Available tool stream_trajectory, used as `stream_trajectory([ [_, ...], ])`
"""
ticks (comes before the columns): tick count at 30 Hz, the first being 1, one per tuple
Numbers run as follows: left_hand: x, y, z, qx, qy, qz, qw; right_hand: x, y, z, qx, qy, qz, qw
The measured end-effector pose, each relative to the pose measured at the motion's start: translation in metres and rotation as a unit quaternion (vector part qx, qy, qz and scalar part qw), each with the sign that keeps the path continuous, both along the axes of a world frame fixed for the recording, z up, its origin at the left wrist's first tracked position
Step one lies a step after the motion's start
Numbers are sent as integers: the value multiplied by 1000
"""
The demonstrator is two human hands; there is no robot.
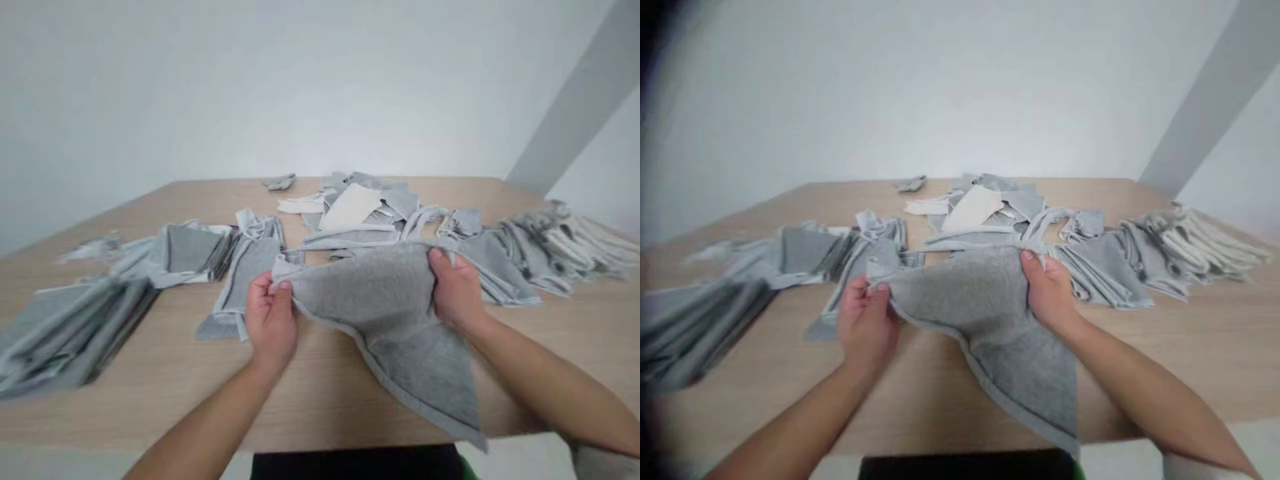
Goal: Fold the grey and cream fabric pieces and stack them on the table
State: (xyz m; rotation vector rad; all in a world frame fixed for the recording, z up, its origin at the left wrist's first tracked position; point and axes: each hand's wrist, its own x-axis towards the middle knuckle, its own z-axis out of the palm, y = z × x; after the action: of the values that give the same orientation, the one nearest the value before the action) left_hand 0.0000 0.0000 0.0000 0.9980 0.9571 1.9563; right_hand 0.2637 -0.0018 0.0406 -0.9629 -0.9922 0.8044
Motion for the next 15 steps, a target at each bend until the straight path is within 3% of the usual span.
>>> stream_trajectory([
  [10,10,-12,7,-50,67,-124,989,-15,-4,-2,8,-41,76,996],
  [15,11,-12,7,-68,90,-125,986,-22,-3,-3,3,-50,67,996],
])
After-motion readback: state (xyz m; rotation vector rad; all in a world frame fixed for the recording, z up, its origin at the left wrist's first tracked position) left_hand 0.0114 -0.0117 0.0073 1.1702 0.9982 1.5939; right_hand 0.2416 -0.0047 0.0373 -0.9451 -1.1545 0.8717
